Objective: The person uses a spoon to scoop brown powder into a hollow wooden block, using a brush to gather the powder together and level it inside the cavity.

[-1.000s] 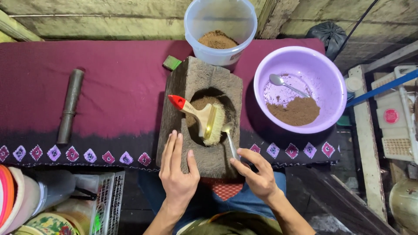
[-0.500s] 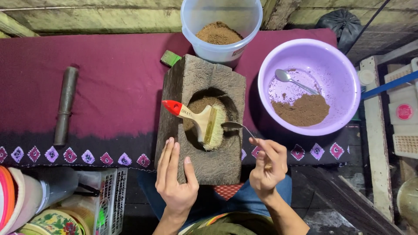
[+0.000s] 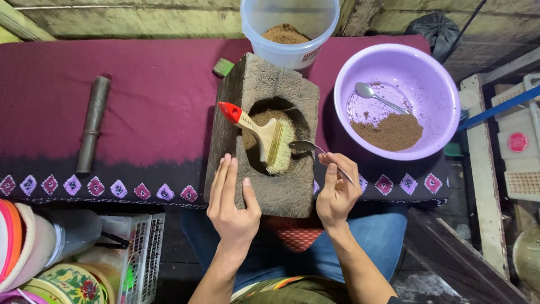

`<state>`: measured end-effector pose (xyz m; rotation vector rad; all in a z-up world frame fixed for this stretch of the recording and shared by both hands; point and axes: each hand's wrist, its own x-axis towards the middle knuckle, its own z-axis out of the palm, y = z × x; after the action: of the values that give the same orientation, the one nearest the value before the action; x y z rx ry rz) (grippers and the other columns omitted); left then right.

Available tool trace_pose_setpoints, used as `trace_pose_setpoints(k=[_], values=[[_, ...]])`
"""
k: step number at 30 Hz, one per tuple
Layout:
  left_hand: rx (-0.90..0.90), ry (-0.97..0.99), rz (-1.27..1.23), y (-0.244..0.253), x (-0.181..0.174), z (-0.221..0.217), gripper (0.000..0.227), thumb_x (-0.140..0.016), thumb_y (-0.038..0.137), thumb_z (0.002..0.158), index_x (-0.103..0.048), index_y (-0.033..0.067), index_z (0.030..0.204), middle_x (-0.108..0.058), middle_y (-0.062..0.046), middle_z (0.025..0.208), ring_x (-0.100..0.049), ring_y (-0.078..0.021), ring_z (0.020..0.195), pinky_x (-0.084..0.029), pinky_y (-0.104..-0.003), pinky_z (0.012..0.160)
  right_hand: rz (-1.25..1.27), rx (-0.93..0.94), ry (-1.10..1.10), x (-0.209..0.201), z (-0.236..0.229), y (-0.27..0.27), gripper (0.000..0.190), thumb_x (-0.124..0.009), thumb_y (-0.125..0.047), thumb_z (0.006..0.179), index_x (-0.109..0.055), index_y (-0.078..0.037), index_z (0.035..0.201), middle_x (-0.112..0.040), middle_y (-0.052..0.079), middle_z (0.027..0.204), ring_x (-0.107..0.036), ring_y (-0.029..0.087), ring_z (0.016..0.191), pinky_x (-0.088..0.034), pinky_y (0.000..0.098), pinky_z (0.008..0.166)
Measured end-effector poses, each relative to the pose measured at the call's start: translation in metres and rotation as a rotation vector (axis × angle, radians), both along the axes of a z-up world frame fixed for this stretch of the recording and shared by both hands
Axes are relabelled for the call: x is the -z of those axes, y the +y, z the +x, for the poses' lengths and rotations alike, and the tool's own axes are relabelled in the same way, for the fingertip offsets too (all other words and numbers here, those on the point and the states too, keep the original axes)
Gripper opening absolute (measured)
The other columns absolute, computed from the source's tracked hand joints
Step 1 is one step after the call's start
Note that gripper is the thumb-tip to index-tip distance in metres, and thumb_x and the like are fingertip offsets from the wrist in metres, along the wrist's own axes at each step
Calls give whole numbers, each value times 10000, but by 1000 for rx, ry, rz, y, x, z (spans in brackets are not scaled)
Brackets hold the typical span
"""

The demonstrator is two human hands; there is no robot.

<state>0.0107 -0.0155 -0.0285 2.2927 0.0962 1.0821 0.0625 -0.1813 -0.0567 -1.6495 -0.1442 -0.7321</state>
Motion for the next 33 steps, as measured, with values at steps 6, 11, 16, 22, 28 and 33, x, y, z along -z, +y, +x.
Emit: trace_pose_setpoints(k=[6,11,16,22,28,33], values=[[-19,-129,-59,-3,2,8,348,-687,-9,942,-718,-46,1286,-707,-238,1287,-670,-417,1216,-521,-465,1027,-63,97,-168,17,12,2,208,-512,11,1077,-693,110,1106,-650,205,975,-760,342,882,-632,426,784],[-31,-123,-34,-2,4,6,344,-684,17,952,-720,-29,1291,-711,-224,1290,-676,-402,1213,-521,-454,1026,-125,150,-208,8,5,9,204,-537,-29,1079,-708,74,1124,-664,190,1006,-751,331,928,-630,425,804],[-33,-125,-6,0,9,7,350,-678,48,966,-716,-6,1309,-709,-201,1309,-677,-379,1221,-523,-439,1027,-270,207,-249,15,7,11,178,-589,-54,1057,-721,3,1162,-693,151,1059,-730,331,1006,-600,444,859],[-54,-113,-8,0,11,8,364,-677,58,964,-711,17,1324,-702,-190,1328,-675,-372,1225,-517,-434,1035,-295,202,-255,18,10,15,197,-610,-84,1048,-760,-31,1164,-739,134,1083,-743,314,1015,-583,406,881],[-69,-100,7,0,3,8,341,-665,54,963,-741,54,1295,-713,-167,1316,-688,-355,1208,-531,-426,1018,-316,146,-241,20,16,16,213,-609,-34,1036,-761,-39,1186,-734,125,1092,-747,300,958,-597,412,854],[1,94,-16,7,-11,3,547,-772,163,843,-685,102,1379,-692,-159,1310,-681,-383,1173,-543,-518,976,-356,78,-187,28,19,16,245,-590,-95,1055,-733,-44,1247,-669,138,1132,-747,321,940,-609,420,848]])
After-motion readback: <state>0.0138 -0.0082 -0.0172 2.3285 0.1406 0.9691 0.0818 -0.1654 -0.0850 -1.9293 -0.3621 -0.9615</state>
